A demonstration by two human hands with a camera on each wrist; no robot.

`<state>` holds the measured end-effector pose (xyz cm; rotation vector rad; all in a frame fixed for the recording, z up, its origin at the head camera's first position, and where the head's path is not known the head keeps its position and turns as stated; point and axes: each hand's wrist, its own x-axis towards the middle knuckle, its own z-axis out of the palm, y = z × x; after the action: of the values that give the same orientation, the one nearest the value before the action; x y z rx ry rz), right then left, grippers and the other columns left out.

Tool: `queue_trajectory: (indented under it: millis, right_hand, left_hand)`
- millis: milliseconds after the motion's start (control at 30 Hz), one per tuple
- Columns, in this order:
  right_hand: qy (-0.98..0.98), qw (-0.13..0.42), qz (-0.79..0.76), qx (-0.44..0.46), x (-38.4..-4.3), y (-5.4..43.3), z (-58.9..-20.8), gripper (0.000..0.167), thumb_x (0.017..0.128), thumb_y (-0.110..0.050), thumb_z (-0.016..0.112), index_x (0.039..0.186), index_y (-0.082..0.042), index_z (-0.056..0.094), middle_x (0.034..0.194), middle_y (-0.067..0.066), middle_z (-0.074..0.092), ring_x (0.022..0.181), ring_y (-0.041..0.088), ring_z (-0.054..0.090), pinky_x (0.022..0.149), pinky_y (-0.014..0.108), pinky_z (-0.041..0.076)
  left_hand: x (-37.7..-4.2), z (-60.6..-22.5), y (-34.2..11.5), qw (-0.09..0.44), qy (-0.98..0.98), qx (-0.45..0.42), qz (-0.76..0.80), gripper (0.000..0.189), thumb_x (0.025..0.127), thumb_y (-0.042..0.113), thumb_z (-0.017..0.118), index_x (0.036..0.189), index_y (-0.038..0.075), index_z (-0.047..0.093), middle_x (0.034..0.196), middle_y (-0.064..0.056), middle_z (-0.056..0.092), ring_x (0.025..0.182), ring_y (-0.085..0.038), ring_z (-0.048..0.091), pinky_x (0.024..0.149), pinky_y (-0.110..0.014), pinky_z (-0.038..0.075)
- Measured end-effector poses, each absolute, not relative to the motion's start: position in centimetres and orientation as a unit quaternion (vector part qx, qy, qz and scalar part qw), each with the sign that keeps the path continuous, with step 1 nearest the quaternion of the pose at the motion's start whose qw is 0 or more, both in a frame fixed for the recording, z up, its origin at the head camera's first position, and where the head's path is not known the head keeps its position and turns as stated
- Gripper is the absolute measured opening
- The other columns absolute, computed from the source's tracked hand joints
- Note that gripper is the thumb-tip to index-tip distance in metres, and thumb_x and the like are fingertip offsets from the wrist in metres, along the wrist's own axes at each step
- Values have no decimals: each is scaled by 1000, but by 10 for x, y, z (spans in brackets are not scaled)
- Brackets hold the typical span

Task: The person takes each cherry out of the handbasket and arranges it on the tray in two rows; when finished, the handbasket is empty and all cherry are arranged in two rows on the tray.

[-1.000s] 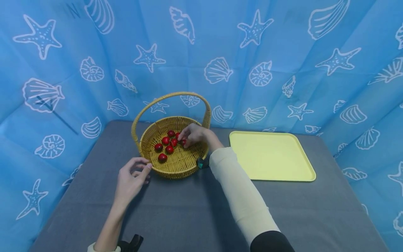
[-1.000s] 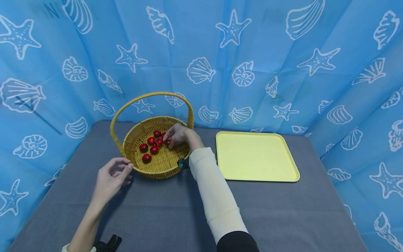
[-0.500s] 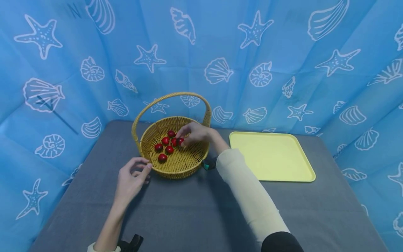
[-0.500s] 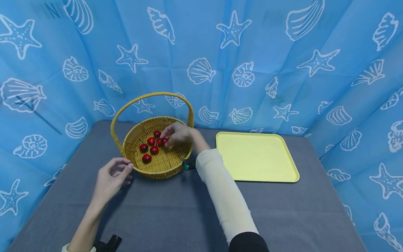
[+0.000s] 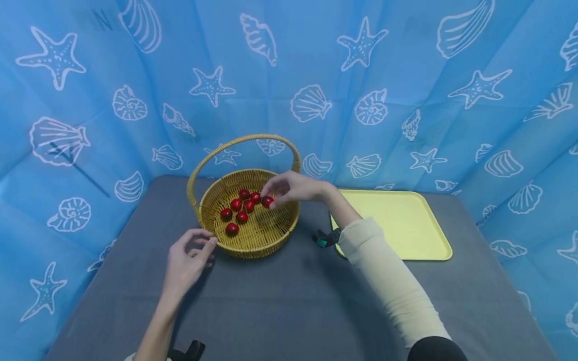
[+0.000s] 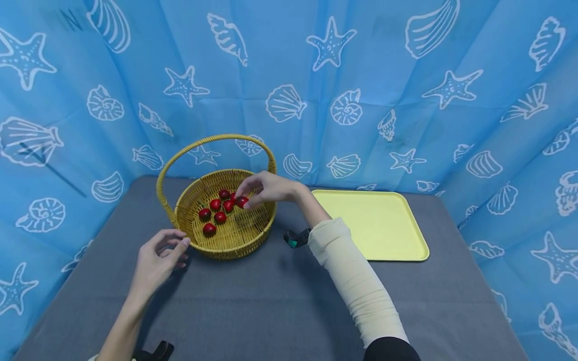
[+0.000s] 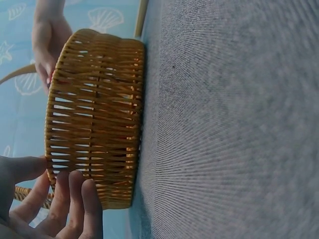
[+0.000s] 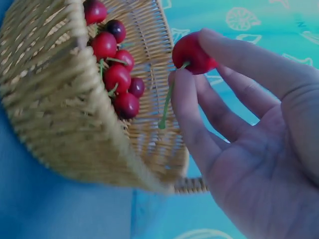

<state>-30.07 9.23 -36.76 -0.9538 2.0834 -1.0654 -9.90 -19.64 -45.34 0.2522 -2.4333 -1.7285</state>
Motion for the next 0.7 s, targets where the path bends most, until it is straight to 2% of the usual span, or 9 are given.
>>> queue_trajectory:
  millis: [133,300,467,567,700]
  right_hand:
    - [781,297,-411,-363,-295,112,-361,37,96,-12,82,131,-9,72,131,7,73,117,22,70,105,36,60]
    - [776,293,-434,-351,-287,137,-352,39,94,-10,83,131,-9,72,135,9,73,123,24,72,106,37,62]
    - [783,277,-451,-328,-284,166,-349,38,95,-8,82,132,-8,71,133,11,73,122,24,74,100,36,64]
    - [794,264,-449,-314,-284,184,-350,39,96,-9,82,132,-7,70,128,12,74,113,22,75,93,34,64]
    - [812,248,-433,-302,-284,206,-353,41,97,-14,80,136,-7,69,121,12,74,92,17,71,77,32,62]
  left_hand:
    - [-98,-454,-196,76,-809,86,-577,29,106,29,74,125,9,69,113,-23,75,76,-19,77,67,-33,68]
    - [-98,-453,-196,75,-811,91,-573,28,106,28,74,125,9,69,113,-22,76,77,-20,78,67,-33,67]
    - [-99,-452,-196,70,-814,92,-569,29,106,30,73,126,8,69,115,-22,76,78,-21,78,67,-31,67]
    - [-100,-452,-196,72,-814,92,-569,28,106,28,73,125,8,69,114,-22,76,78,-22,78,67,-31,67]
    - [-100,-452,-196,73,-815,89,-568,28,106,27,73,125,7,68,112,-22,75,78,-22,78,67,-31,67]
